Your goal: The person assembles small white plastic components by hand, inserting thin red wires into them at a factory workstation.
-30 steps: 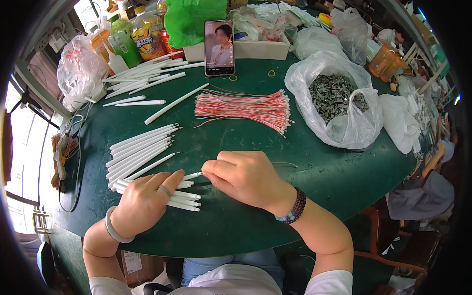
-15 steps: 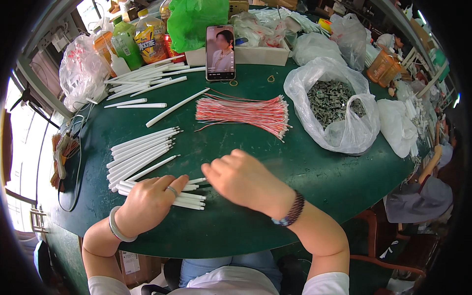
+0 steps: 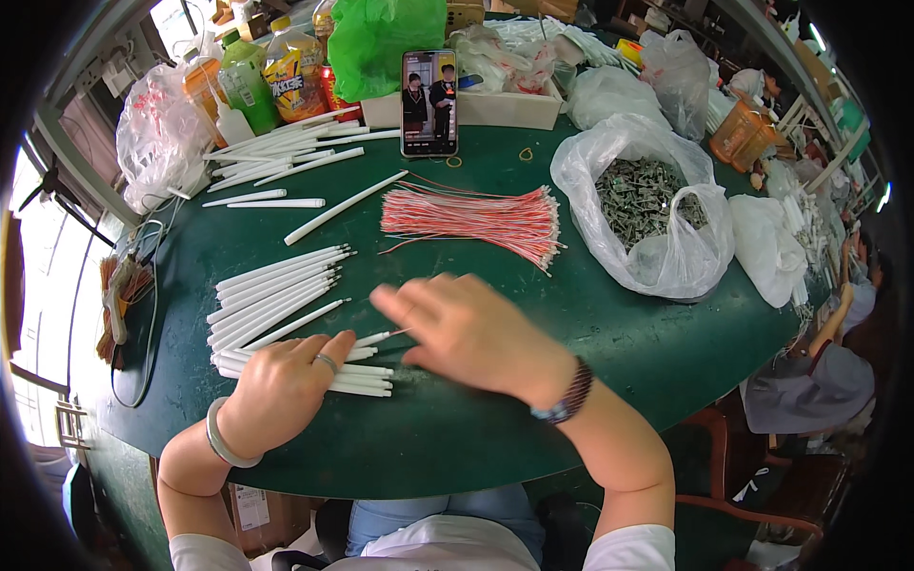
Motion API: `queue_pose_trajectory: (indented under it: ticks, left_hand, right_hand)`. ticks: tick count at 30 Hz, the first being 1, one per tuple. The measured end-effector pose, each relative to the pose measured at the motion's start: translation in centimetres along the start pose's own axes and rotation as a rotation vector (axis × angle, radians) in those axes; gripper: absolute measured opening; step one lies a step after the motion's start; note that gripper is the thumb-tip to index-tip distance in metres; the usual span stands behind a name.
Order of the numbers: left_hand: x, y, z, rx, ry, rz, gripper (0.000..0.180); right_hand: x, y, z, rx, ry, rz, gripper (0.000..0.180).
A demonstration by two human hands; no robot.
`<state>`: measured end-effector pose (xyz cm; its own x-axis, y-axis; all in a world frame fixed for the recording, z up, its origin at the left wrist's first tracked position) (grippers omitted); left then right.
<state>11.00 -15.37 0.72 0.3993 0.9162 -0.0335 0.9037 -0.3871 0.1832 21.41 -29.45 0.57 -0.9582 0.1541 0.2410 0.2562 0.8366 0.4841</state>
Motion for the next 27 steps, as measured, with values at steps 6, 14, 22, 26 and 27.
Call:
queue_pose_trajectory:
  ticks: [6, 14, 22, 26, 27]
  left_hand:
    - [-0.3, 0.5, -0.2, -0.12, 0.12, 0.078, 0.044]
    - [-0.2, 0.6, -0.3, -0.221, 0.084, 0.102, 0.047]
    - [-0.6, 0.6, -0.6, -0.226, 0.066, 0.105, 0.048]
    - [-0.8, 0.6, -0.8, -0.257, 0.063, 0.127, 0.049]
    - [-0.8, 0.6, -0.8, -0.256, 0.062, 0.127, 0.049]
  right_hand:
    - [-0.7, -1.1, 0.6, 0.038, 0.171, 0.067, 0.024]
    - [-1.3, -1.2, 0.1, -0.078, 0.406, 0.168, 0.014]
    - [0.0, -1.1, -0.5, -0.168, 0.191, 0.04, 0.013]
    - [0.4, -1.1, -0.6, -0.18, 0.154, 0.006, 0.014]
    - [0.5, -1.1, -0.6, -0.174, 0.153, 0.008, 0.014]
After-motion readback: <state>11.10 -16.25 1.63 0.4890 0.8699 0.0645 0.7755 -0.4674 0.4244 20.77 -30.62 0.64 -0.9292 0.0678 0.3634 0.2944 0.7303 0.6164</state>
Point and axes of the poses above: each hand's wrist, its own y-axis towards the middle knuckle, its own z-axis out of the palm, x = y × z, the point moved 5 cm from there along y, towards the middle knuckle, and after that the axes turned 4 degrees about z, right-handed, at the moved point
